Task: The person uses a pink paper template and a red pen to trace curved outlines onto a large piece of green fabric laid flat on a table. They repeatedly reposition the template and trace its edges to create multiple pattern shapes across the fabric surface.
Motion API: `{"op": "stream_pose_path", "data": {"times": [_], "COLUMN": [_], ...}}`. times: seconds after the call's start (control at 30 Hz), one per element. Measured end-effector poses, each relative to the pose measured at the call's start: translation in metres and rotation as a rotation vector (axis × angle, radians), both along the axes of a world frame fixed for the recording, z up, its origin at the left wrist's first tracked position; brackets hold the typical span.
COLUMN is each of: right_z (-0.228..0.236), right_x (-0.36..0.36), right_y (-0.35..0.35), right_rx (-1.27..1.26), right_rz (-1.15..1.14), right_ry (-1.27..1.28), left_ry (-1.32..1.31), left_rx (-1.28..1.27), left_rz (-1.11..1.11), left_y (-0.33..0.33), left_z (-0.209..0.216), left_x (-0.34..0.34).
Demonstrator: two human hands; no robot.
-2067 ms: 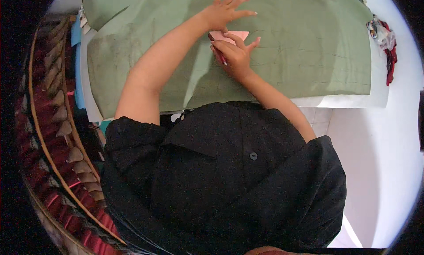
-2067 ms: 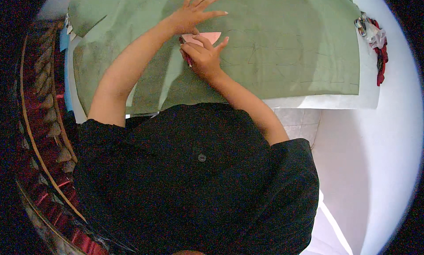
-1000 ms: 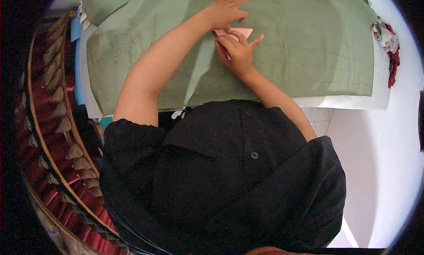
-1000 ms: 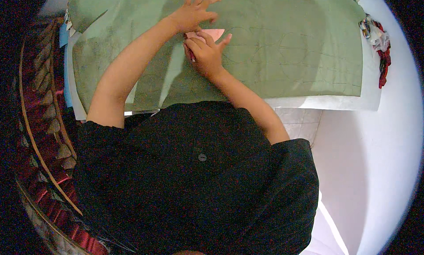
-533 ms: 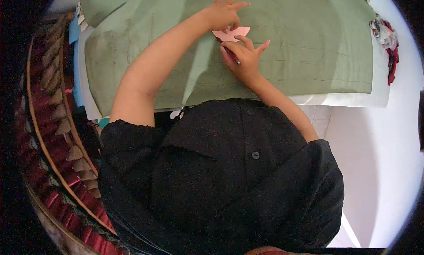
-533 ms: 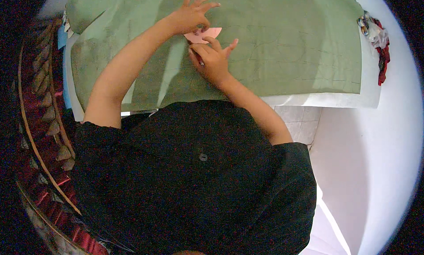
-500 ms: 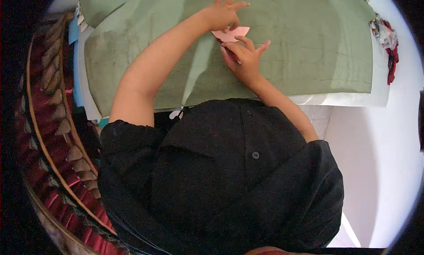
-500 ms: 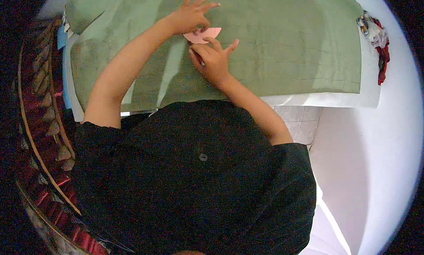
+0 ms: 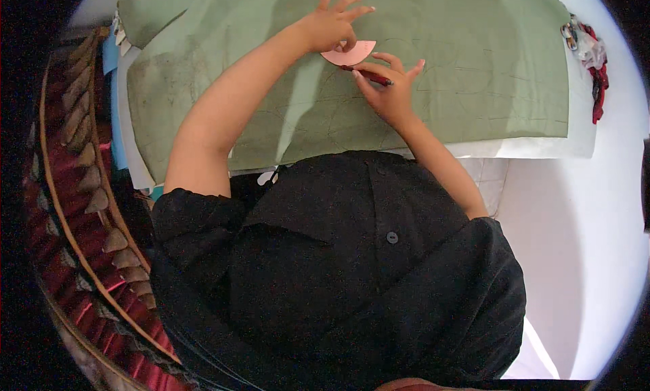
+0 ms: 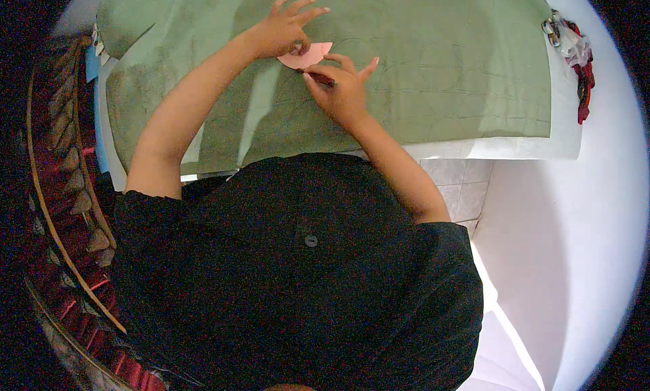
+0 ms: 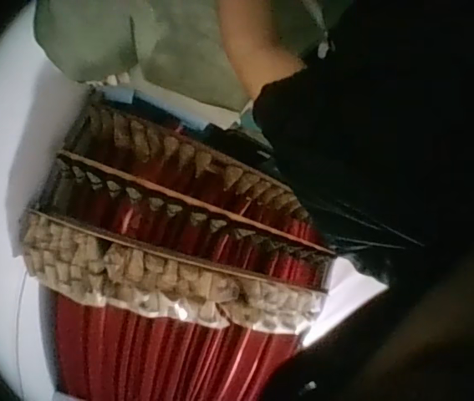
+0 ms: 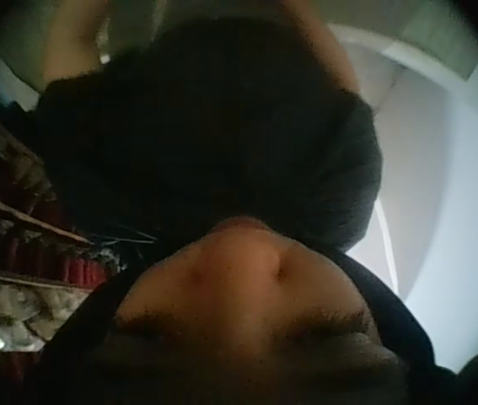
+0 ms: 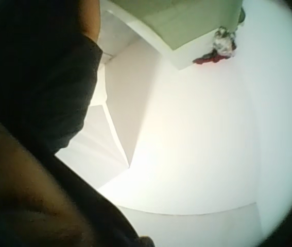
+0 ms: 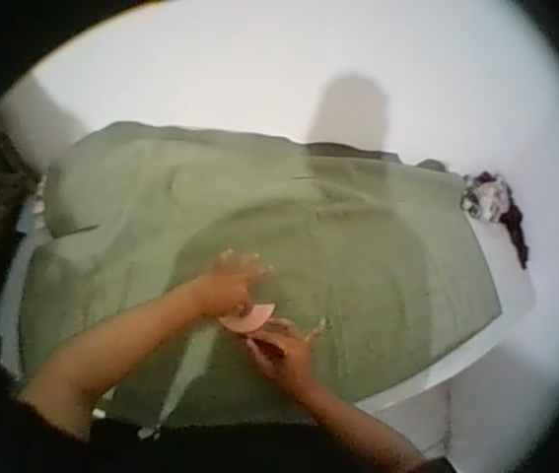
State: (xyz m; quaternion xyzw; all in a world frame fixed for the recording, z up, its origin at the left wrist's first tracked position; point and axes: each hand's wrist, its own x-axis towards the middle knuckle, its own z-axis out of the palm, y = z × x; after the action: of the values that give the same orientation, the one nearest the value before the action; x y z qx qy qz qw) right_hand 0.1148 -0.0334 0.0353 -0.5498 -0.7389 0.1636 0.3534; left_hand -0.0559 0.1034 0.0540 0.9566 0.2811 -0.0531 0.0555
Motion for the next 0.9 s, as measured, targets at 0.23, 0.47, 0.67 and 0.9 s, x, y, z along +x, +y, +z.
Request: {"op": "stream_pose_path", "data": {"times": [0.23, 0.47, 0.67, 0.9], "right_z": [0.003, 0.003, -0.005, -0.012], "right_x": [0.009, 0.011, 0.02, 0.034], "right_y": [0.005, 0.006, 0.006, 0.016], "right_rx": [-0.06, -0.035, -0.079, -0.106], "right_rz": [0.002, -0.017, -0.048, -0.082], "right_ry": [0.008, 0.034, 0.079, 0.024], "left_ry": [-0.118, -0.083, -0.026, 0.046], "left_rx": [-0.043, 0.018, 0.053, 0.085], "left_rz": [0.062, 0.058, 0.092, 0.084], "left_y": [-0.01, -0.012, -0.018, -0.022], "left_z": [-0.001, -0.004, -0.007, -0.007], "left_x": [-0.014, -0.007, -0.005, 0.0]}}
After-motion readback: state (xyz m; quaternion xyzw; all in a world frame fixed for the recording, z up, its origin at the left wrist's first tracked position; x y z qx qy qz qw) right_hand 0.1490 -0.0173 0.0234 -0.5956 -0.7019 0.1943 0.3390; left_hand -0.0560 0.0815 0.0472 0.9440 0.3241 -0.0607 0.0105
